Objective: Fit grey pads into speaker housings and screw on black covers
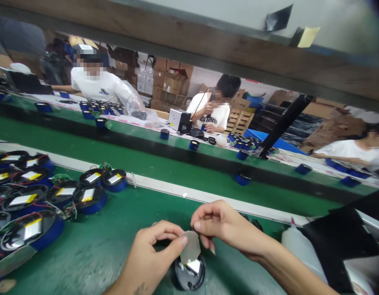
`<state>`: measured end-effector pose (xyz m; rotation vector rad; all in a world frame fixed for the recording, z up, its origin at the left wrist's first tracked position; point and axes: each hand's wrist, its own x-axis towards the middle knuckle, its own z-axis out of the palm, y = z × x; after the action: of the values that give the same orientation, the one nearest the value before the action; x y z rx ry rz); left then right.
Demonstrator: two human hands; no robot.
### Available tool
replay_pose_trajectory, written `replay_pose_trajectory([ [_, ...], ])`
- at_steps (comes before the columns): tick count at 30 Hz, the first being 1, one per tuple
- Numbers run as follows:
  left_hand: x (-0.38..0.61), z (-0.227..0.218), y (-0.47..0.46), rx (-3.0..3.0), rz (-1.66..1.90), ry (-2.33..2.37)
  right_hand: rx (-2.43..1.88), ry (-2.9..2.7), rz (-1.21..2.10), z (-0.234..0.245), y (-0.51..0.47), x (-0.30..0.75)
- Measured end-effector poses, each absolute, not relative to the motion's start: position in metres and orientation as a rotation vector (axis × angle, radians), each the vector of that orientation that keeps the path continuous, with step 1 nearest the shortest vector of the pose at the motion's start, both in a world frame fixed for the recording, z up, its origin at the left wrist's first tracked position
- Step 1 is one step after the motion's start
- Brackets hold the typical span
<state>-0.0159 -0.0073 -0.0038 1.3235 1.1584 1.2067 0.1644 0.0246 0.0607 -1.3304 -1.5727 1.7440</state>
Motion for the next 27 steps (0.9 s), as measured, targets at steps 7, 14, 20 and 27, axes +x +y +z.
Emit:
replay_pose_trajectory([
  [7, -0.019, -0.004, -0.008, 1.441, 1.191, 1.181, -1.323, -1.43, 1.835, 0.058, 0.025, 0.162],
  [14, -0.019, -0.008, -0.009, 1.436, 1.161, 1.182, -1.335, -1.449, 1.816, 0.059, 0.023, 0.162],
  [20, -0.02, 0.001, -0.007, 1.398, 1.072, 1.215, -1.323, -1.664, 1.67, 0.058, 0.022, 0.163],
  [27, -0.022, 0.003, -0.009, 1.441, 1.07, 1.23, -1.328, -1.853, 1.581, 0.062, 0.025, 0.164],
])
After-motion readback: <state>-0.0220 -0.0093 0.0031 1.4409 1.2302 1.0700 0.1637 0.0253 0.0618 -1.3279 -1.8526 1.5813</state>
